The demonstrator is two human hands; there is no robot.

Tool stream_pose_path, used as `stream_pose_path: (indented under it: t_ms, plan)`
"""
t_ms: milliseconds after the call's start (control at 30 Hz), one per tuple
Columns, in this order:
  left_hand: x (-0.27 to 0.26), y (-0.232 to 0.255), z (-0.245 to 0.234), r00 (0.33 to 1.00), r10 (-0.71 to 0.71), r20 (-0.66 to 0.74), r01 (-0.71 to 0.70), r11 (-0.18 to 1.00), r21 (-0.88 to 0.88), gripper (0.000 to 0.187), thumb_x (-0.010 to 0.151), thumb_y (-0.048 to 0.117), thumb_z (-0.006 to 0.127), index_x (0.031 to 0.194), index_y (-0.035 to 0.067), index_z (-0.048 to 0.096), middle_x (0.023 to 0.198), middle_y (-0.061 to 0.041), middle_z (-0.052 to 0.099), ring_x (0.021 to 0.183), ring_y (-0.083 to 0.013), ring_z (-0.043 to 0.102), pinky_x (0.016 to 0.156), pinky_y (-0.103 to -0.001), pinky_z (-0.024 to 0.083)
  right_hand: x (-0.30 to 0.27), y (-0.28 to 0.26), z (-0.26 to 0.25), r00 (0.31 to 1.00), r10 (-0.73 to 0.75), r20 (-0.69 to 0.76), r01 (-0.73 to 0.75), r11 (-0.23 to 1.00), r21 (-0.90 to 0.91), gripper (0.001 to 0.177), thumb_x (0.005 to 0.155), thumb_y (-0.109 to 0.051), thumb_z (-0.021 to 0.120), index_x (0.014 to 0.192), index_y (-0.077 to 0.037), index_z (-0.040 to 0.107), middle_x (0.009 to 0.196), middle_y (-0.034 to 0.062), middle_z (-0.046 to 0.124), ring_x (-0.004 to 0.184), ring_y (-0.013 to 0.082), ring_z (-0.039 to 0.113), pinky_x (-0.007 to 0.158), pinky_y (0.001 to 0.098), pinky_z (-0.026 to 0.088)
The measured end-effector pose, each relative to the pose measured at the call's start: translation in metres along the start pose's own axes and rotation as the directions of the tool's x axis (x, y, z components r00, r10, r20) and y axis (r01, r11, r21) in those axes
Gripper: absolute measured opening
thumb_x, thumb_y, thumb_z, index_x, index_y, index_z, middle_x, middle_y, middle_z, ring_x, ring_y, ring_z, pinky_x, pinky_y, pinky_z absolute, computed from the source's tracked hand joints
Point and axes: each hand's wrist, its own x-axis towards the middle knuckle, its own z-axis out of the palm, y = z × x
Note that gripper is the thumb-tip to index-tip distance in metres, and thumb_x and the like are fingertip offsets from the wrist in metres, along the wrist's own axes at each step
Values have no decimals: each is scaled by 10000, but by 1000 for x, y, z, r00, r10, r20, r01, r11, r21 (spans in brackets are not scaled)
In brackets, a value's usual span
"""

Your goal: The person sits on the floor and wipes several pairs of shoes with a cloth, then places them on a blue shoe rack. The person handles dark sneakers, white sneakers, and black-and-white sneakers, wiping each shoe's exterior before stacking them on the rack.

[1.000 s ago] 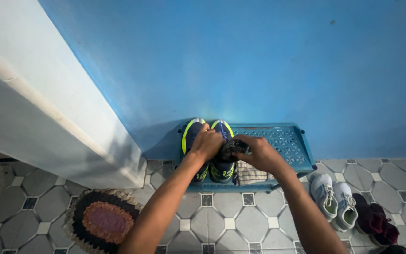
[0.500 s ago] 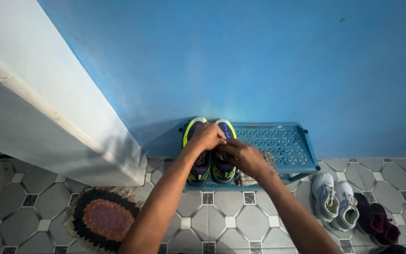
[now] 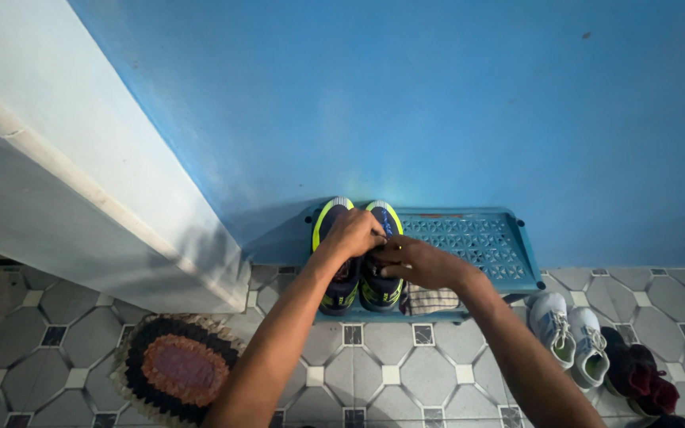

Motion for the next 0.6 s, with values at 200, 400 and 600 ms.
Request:
stream_pose_path:
  t_ms: [200,400,600]
  plan:
    - [2,-1,1,1000,23,-3,-23,997,68,164,803,206,799,961,210,841,909,-133,765,870,-323,739,810,-431,586,0,-7,2,959,-165,-232,197,973,121,212,874,-196,769,1057,-96,732,1071,44,767,969,199,752,842,339,626]
    - [0,5,-5,999,36,-1,-36,998,56,169,797,258,830,941,169,828,909,-110,776,885,-304,743,821,-433,573,10,1,12,970,-142,-198,139,990,-27,94,842,-151,789,895,-79,762,964,62,766,825,211,750,783,354,615]
    - [0,7,-2,999,30,-26,-29,999,27,153,808,241,824,941,168,836,903,-113,777,884,-309,746,842,-435,571,15,0,10,1000,-10,-29,10,1000,-16,222,921,-307,666,967,-128,788,965,98,778,828,239,754,808,416,589]
